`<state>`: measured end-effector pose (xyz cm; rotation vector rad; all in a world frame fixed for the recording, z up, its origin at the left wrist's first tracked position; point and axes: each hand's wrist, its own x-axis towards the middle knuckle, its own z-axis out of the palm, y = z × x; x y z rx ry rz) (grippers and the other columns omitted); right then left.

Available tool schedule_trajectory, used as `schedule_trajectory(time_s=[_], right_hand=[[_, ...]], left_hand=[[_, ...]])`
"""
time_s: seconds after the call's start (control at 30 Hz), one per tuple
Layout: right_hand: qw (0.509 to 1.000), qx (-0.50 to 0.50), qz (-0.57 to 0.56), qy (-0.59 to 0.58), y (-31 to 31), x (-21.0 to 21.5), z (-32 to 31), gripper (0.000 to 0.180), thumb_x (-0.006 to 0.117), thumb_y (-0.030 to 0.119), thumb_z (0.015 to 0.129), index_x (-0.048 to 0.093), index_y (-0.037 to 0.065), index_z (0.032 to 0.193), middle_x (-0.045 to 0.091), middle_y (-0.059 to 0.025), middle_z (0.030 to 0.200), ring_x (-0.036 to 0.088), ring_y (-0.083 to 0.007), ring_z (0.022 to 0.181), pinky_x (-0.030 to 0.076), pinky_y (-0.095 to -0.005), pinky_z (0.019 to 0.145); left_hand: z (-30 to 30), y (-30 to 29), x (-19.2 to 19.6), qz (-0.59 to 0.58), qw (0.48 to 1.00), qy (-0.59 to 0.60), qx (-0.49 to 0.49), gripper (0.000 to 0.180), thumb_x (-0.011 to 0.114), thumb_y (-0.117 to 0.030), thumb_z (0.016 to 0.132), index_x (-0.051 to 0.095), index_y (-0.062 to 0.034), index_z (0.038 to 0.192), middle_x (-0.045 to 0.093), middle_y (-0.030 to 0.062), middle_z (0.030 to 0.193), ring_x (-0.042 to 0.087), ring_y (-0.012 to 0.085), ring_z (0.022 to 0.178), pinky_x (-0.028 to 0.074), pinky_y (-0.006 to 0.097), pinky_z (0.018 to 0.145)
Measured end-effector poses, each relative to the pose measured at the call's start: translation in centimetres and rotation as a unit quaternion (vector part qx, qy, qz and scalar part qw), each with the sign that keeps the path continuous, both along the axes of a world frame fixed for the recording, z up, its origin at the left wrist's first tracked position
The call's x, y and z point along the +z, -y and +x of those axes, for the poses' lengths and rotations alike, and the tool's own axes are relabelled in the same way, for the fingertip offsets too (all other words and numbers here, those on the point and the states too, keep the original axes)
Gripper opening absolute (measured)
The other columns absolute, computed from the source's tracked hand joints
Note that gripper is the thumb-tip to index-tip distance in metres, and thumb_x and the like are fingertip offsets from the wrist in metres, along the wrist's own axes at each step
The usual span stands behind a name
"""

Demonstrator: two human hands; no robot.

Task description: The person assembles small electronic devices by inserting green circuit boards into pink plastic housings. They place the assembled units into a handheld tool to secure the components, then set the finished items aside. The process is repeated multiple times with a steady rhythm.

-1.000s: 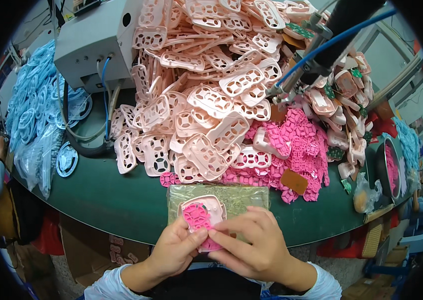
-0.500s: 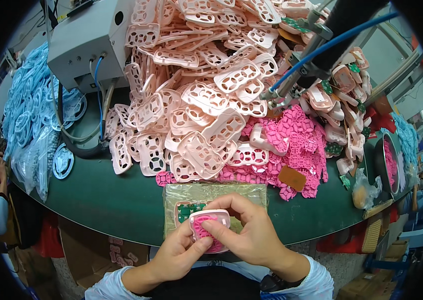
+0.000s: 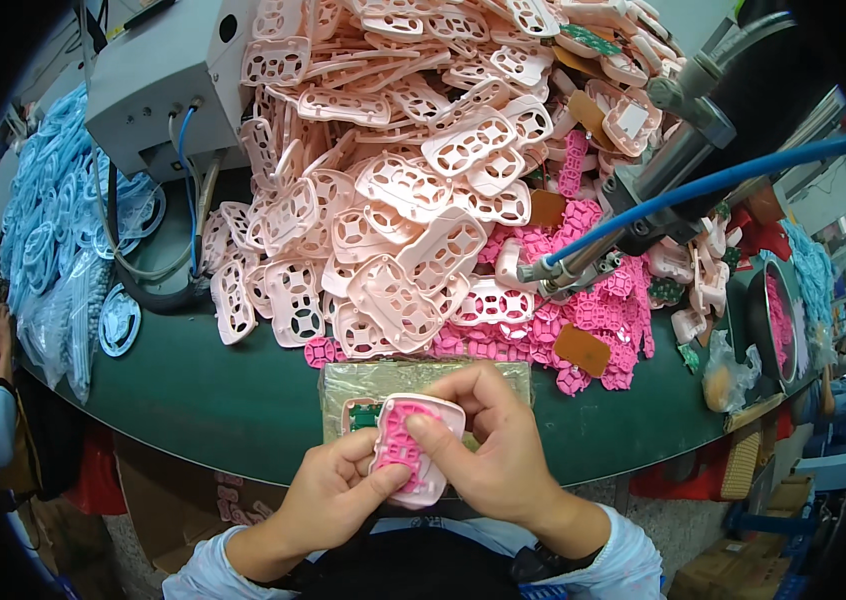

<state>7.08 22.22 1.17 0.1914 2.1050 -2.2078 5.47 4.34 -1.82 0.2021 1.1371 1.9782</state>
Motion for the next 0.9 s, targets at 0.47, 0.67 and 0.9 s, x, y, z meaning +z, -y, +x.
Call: schedule_trajectory(time_s=[0.47,0.67,0.9], right_hand=[[0.893,0.243,0.289,-0.246,-4.2,1.1,1.6,0.019,0.072,0.002,0.07,0.07,0.006,0.089,0.069,-0.0057,0.087,0.068,-0.0233,0.082,0.053,-0.0326,0.073],[0.963,0.211,0.167,-0.004,-2.9,0.0,3.0,0.017,0.075,0.008,0.078,0.07,0.004,0.094,0.07,-0.0088,0.084,0.068,-0.0203,0.077,0.052,-0.0286,0.07],[0.976,0.159,0.009,0.147,-2.1,0.0,2.8,0.044,0.073,0.007,0.083,0.054,-0.002,0.121,0.07,-0.0129,0.1,0.064,-0.0128,0.095,0.051,-0.0274,0.082]], left_hand=[[-0.4,3.6,1.1,-0.108,0.928,-0.349,-0.071,0.037,0.064,-0.01,0.09,0.057,-0.0006,0.124,0.065,0.0107,0.098,0.061,0.0201,0.096,0.048,0.03,0.084],[0.8,4.5,0.8,-0.132,0.964,-0.217,-0.081,0.021,0.065,-0.012,0.089,0.068,-0.0021,0.107,0.062,0.0059,0.094,0.059,0.0152,0.089,0.046,0.028,0.08],[1.6,4.7,-1.4,-0.103,0.989,0.086,-0.057,0.028,0.065,-0.015,0.091,0.066,0.0044,0.111,0.068,0.0066,0.101,0.06,0.0081,0.091,0.049,0.022,0.081]])
